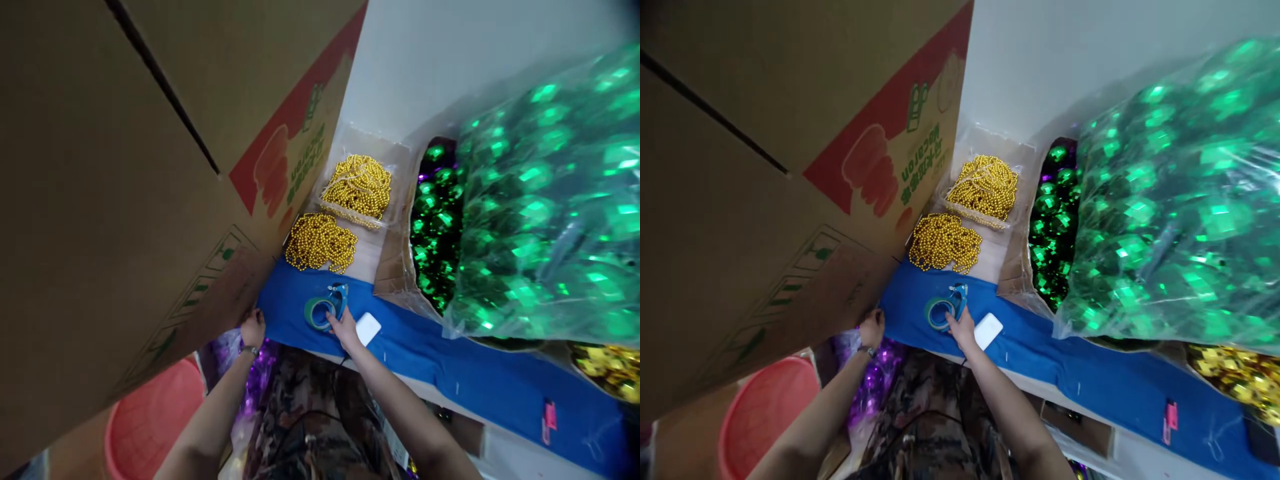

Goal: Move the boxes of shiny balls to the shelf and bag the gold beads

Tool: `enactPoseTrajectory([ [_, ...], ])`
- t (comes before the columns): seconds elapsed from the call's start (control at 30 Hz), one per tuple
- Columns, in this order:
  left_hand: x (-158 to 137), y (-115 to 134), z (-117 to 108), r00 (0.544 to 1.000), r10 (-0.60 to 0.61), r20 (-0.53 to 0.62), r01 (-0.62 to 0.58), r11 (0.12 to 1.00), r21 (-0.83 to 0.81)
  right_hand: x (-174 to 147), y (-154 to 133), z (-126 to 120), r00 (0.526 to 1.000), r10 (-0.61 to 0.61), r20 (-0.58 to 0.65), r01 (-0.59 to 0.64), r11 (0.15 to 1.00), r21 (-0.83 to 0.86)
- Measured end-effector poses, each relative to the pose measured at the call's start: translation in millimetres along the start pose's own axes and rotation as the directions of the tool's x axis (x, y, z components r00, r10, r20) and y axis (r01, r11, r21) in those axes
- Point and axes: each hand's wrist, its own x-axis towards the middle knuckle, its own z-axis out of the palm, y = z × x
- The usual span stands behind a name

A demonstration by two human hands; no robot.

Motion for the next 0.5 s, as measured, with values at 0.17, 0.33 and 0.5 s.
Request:
enactPoseTrajectory([
  [0.17,11,-5,17,0.997,0.072,-0.002,-0.072,0.997,0.026,-2,6,5,1.000,-0.006,0.009,0.006,0.999,-0.032],
  [0.33,25,-2,34,0.994,0.104,0.023,-0.105,0.993,0.049,-3,14,4,0.999,-0.025,0.029,0.026,0.999,-0.031],
  [0.5,25,-4,39,0.997,0.066,-0.033,-0.065,0.998,0.017,-5,18,-7,0.999,-0.009,0.035,0.008,1.000,0.028],
])
